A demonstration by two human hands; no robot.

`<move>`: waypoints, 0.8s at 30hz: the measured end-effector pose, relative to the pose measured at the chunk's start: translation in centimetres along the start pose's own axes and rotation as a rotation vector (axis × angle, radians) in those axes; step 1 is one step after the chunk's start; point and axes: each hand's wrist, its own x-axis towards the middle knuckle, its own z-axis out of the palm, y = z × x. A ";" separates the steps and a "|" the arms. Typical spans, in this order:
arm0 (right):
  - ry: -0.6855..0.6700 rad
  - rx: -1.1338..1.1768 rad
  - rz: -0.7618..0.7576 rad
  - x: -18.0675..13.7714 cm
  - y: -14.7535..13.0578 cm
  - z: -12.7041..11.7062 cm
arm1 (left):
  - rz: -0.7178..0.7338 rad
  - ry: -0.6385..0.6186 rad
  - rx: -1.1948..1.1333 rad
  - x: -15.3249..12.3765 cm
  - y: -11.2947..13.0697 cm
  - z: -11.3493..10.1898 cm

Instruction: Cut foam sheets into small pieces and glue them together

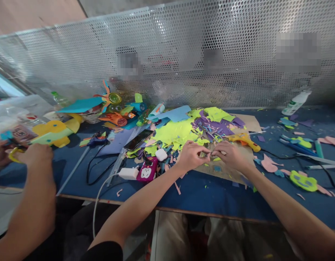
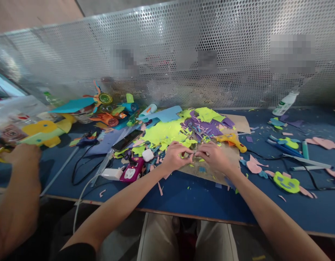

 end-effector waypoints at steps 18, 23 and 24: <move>-0.009 0.105 0.010 -0.2 0.1 -0.1 | 0.041 0.023 0.027 -0.2 0.2 -0.4; -0.017 0.113 0.003 -0.2 0.2 0.0 | 0.097 0.034 0.046 -0.3 0.4 -0.5; -0.031 0.108 0.018 -0.2 0.1 -0.1 | 0.100 0.017 0.050 -0.3 0.4 -0.5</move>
